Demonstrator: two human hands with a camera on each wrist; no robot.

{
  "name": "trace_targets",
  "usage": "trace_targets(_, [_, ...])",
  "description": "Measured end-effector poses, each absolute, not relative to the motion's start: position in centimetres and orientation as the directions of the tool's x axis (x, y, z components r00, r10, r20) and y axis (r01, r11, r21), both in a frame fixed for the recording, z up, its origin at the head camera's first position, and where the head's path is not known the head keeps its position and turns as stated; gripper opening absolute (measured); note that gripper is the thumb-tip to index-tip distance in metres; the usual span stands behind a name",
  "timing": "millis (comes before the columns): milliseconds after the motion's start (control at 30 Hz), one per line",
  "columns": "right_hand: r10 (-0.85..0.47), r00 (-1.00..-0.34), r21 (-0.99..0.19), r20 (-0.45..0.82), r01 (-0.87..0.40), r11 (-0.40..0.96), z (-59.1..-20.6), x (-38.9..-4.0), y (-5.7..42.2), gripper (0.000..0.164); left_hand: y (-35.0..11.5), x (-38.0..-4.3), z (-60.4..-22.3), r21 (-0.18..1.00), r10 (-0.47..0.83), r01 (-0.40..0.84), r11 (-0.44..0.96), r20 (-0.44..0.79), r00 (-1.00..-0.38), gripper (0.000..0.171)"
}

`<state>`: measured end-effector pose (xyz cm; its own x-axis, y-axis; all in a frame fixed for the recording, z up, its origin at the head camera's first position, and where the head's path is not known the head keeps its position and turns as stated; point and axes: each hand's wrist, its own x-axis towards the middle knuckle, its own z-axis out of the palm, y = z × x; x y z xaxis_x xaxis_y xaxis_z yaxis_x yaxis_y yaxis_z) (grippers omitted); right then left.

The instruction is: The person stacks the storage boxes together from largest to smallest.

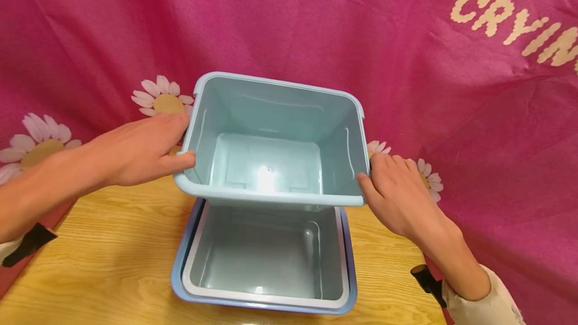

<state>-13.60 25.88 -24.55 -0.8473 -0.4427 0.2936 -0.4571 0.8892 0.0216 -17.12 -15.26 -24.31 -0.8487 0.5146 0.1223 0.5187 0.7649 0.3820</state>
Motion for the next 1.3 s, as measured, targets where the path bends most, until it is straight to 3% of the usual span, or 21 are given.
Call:
trace_targets(800, [-0.462, -0.863, 0.022, 0.207, -0.467, 0.884, -23.8, -10.0, 26.6, 0.021, -14.8, -14.3, -24.0, 0.341, 0.518, 0.488, 0.803, 0.003, -0.855, 0.028])
trace_targets(1067, [-0.431, -0.891, 0.001, 0.141, -0.435, 0.900, -23.8, -8.9, 26.7, 0.012, -14.7, -13.7, -24.4, 0.306, 0.530, 0.507, 0.806, 0.009, -0.848, 0.026])
trace_targets(1300, [-0.428, -0.894, 0.011, 0.135, -0.431, 0.902, -23.8, -8.3, 26.8, 0.018, -14.6, -13.2, -24.9, 0.341, 0.534, 0.502, 0.795, -0.001, -0.845, 0.035])
